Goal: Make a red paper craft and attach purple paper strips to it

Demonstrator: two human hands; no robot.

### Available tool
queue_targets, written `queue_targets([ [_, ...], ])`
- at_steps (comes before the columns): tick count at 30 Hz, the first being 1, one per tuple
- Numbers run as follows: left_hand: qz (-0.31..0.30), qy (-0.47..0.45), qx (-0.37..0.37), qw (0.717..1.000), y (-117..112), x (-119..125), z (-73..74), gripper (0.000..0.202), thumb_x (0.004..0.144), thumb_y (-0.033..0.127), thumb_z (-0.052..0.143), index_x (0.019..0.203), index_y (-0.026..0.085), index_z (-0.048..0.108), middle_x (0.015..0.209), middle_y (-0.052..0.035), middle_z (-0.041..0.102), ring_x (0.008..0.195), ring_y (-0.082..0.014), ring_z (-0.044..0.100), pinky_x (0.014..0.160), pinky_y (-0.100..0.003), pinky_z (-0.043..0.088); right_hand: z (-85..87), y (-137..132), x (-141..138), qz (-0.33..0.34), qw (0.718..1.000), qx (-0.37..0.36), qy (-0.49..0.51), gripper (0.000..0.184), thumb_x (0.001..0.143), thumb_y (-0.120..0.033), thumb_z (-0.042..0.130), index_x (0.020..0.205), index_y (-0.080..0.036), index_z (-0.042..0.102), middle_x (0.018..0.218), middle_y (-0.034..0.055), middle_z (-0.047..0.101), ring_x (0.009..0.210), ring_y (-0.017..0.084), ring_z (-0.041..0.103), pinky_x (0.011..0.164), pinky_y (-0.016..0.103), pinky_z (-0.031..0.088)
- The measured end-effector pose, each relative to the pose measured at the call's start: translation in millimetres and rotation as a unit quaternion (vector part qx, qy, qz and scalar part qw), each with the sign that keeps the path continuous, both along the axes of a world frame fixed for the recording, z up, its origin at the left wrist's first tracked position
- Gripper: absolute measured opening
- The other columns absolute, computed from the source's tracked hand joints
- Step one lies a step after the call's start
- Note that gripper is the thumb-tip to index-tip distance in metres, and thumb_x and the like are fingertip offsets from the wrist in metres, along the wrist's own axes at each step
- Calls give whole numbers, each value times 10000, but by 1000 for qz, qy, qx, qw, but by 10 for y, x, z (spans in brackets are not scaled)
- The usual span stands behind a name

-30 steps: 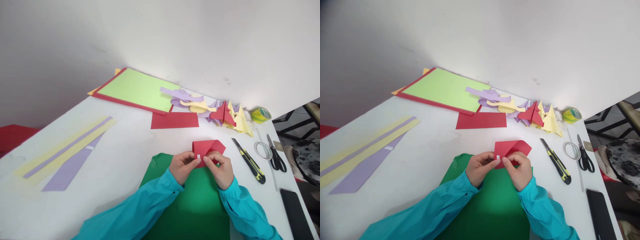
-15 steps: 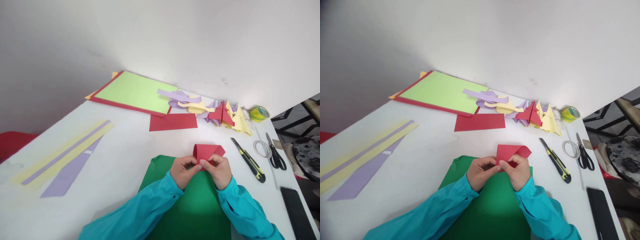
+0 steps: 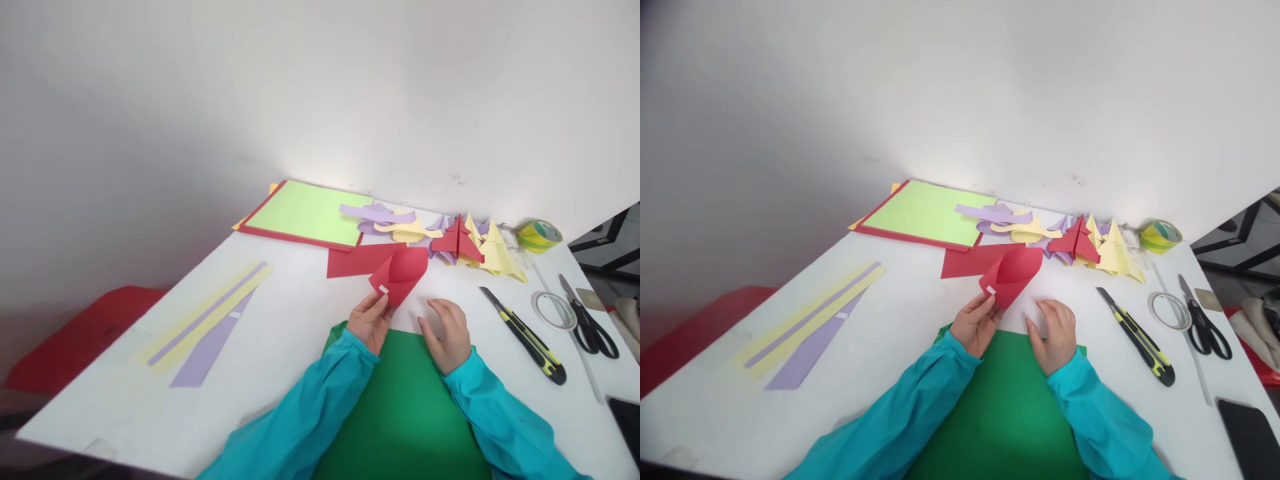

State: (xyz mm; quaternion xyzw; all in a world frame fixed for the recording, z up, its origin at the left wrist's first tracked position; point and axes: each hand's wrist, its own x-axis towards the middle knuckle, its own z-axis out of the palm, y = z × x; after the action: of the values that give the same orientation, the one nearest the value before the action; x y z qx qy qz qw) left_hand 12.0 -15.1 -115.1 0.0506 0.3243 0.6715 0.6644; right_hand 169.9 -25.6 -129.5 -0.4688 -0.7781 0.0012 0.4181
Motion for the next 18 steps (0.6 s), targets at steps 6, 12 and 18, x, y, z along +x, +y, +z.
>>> queue_targets([
  [6, -42, 8, 0, 999, -83, 114, -150, 283, 506, 132, 818, 761, 111, 697, 809, -77, 734, 822, -188, 677, 899, -345, 486, -125, 50, 17, 53, 998, -17, -33, 432, 847, -256, 532, 1262, -184, 436, 1093, 133, 587, 1021, 245, 549, 853, 427, 491],
  [12, -53, 57, 11, 997, -101, 231, -181, 328, 511, 235, 827, 783, 109, 694, 832, -103, 727, 829, -219, 679, 928, -400, 457, -260, 122, 45, 64, 995, -35, -65, 510, 881, -287, 445, 1365, -195, 317, 1186, 149, 568, 1072, 271, 550, 858, 465, 500],
  [18, -54, 199, 31, 978, -108, 270, -136, 498, 572, 517, 729, 783, 67, 690, 817, -177, 703, 829, -278, 669, 795, -417, 511, -332, 191, 70, 81, 995, -27, -60, 609, 868, -280, 442, 1411, -142, 202, 1311, 198, 456, 1189, 308, 468, 926, 485, 462],
])
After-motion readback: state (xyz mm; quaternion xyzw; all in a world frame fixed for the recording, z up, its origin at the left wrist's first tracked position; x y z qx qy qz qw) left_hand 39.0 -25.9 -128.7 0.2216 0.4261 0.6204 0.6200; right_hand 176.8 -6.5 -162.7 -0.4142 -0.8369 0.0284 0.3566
